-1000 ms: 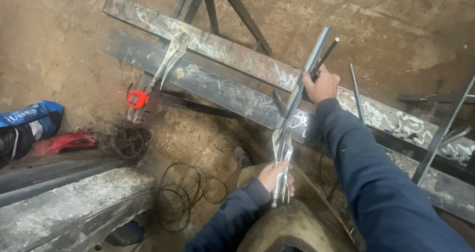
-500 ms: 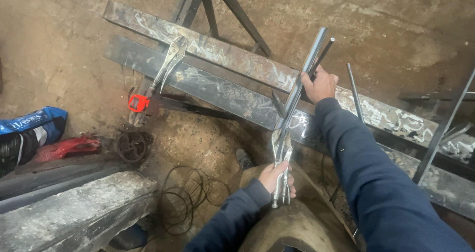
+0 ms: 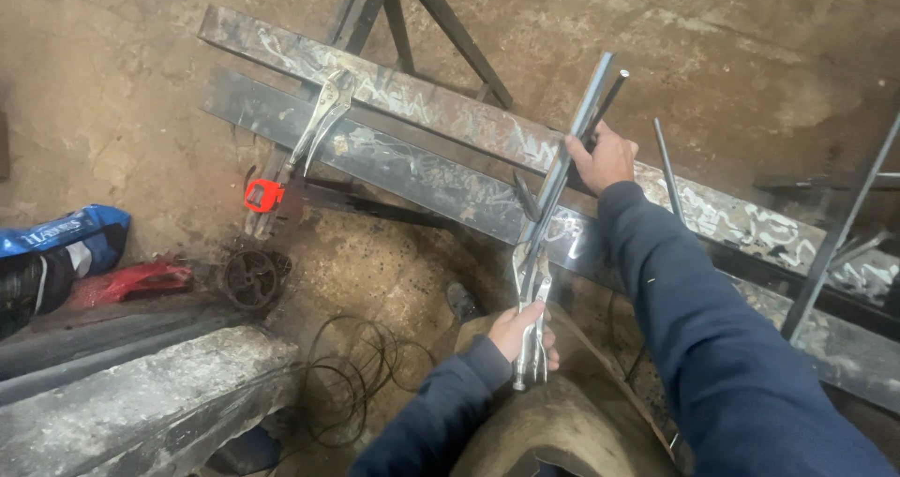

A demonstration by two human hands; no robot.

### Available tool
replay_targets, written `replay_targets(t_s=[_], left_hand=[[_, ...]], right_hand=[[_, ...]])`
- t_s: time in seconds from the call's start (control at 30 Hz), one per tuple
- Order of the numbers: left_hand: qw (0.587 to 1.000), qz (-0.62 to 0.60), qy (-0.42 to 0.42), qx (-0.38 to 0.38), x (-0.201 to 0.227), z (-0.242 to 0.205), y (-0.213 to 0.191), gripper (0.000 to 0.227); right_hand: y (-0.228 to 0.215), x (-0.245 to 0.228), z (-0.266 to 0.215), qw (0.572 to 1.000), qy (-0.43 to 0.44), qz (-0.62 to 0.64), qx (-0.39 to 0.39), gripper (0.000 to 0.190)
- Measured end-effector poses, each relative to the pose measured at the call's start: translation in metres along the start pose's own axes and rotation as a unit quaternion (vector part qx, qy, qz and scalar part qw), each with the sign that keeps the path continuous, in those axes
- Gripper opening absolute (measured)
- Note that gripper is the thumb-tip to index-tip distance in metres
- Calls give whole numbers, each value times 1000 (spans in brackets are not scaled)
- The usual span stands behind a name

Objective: Clamping metal bars to a horizontal metal plate using locking pliers in preparation for assembly.

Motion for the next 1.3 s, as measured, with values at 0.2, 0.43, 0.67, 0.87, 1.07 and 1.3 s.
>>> replay_targets(t_s=[0.2,0.43,0.67,0.87,1.07,1.3], left_hand=[[1000,-6,-26,2,0,-7,-4,33],[999,-26,2,-47,11,-10,-12,32],[999,4,34,-8,8,6,-38,32],[1000,3,20,10,8,1,-41,35],[1000,8,5,-19,-6,18,-63,39],[998,4,47,51,0,26,-69,72]], right_hand=[[-104,-43,-39,955,-106,-274,48,69],[-157,74,-112,915,93,-380,-95,45],[-185,26,-132,944,-53,-322,42,20],[-178,32,-128,936,-157,-311,52,27],[-158,45,-109,942,-192,-270,52,27],[-152,65,-100,943,-190,-272,32,16]])
Point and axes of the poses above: each hand's wrist, its own z-axis towards the middle knuckle, its own y-axis out of the palm, x = y × z, the point moved 7 cm from there along z, towards the middle knuckle, and after that the axes turned 13 degrees about x, right-handed, at the moved point
